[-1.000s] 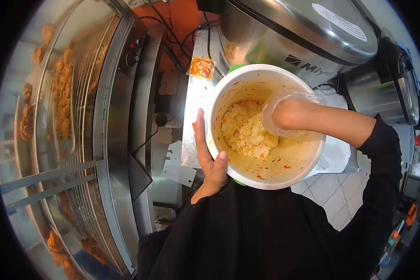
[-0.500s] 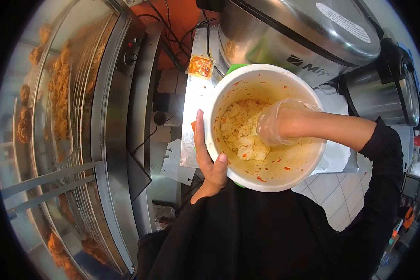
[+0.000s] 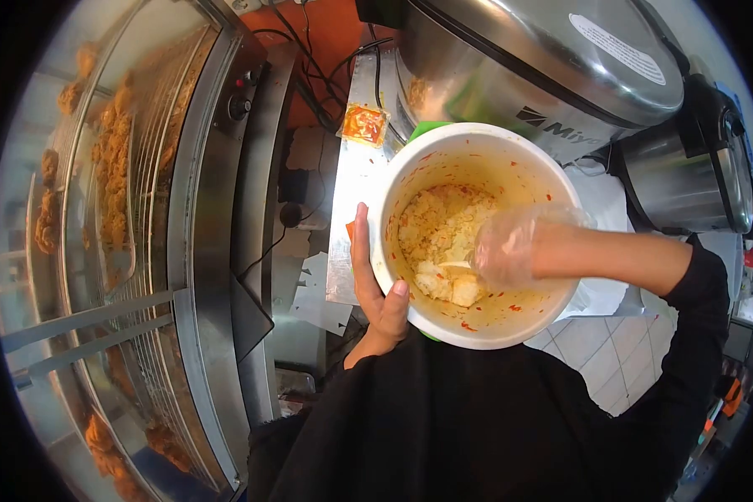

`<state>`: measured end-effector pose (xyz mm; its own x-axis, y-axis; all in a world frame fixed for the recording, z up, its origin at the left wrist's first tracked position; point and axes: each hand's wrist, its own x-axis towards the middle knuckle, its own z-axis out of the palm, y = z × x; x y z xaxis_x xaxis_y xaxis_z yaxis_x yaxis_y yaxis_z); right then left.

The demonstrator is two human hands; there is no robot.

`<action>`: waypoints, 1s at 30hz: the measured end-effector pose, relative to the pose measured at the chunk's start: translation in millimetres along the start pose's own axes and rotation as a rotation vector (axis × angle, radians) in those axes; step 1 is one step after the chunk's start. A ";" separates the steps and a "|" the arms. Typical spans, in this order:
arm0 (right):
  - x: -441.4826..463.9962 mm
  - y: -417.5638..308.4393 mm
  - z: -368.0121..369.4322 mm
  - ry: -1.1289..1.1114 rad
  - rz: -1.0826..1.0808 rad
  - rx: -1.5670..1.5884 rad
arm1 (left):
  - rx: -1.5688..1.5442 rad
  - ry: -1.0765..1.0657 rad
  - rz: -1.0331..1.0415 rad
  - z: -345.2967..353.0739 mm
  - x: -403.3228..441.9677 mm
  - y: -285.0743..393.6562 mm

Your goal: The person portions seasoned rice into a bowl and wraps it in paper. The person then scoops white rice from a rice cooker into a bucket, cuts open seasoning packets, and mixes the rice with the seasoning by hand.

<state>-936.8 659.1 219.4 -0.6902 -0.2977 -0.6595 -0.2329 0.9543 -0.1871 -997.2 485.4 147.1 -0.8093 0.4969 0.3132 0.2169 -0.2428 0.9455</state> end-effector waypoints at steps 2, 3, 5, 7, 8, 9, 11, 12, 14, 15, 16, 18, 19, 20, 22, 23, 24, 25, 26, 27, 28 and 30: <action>-5.3 -3.3 10.6 0.013 -0.054 -0.055 | -0.008 0.001 0.000 1.4 -0.4 -0.4; -7.0 -5.4 15.7 0.027 -0.110 -0.113 | -0.027 0.006 -0.001 2.0 -0.5 -0.3; -16.7 -13.8 13.5 0.126 -0.127 -0.160 | -0.045 0.009 0.000 2.3 -0.2 -0.3; -22.7 -20.0 10.5 0.226 -0.144 -0.207 | -0.028 0.000 0.016 1.5 0.3 -0.7; -22.4 -23.1 8.8 0.188 -0.154 -0.205 | -0.028 -0.002 0.016 1.7 0.0 -1.2; -21.8 -25.6 6.6 0.150 -0.164 -0.202 | -0.038 0.006 0.016 1.8 -0.6 -1.9; -22.8 -32.1 -9.7 0.120 -0.219 -0.211 | -0.047 0.015 0.017 3.5 -0.7 -1.3; -23.1 -33.7 -14.5 0.088 -0.276 -0.222 | -0.082 0.025 0.008 5.5 -0.3 0.2; -18.2 -32.4 -10.4 0.106 -0.254 -0.246 | -0.118 0.039 0.001 5.5 0.3 0.8; -14.6 -31.0 -7.8 0.124 -0.232 -0.271 | -0.074 0.024 0.003 3.8 0.9 0.6; -13.2 -25.9 -2.0 0.120 -0.235 -0.276 | -0.029 0.010 0.006 2.5 1.0 0.3; -12.7 -10.8 8.2 0.228 -0.141 -0.279 | -0.014 0.010 0.005 1.1 0.6 -0.1; -13.1 -6.1 1.1 0.224 -0.148 -0.282 | 0.002 0.001 0.006 0.3 0.4 -0.3; -16.7 -1.1 -10.4 0.173 -0.005 -0.264 | 0.002 0.009 0.004 -0.2 0.4 -0.3; -19.6 3.7 -25.3 0.117 0.137 -0.253 | 0.002 -0.002 0.007 0.6 0.9 0.3; -18.6 3.8 -30.7 0.064 0.276 -0.112 | -0.001 0.003 0.007 1.0 1.2 1.6; -18.6 4.2 -34.8 0.012 0.414 0.030 | -0.035 -0.008 -0.009 1.3 1.4 3.3; -20.3 5.4 -38.4 0.010 0.413 0.027 | -0.069 -0.020 -0.027 1.3 1.1 4.2; -22.4 6.6 -41.2 -0.072 0.360 -0.023 | -0.070 -0.018 -0.028 1.1 0.7 4.1; -24.1 6.9 -41.5 -0.153 0.307 -0.071 | -0.067 -0.017 -0.026 1.0 0.5 3.7; -23.6 7.7 -37.2 -0.155 0.308 -0.071 | -0.065 -0.017 -0.024 1.2 0.4 3.3; -22.1 11.7 -26.6 -0.075 0.294 -0.189 | -0.104 -0.001 -0.025 4.2 0.0 3.0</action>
<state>-942.6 676.1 251.2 -0.6961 -0.0020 -0.7179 -0.1594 0.9755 0.1518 -994.3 488.1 150.3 -0.8130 0.5050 0.2900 0.1386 -0.3159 0.9386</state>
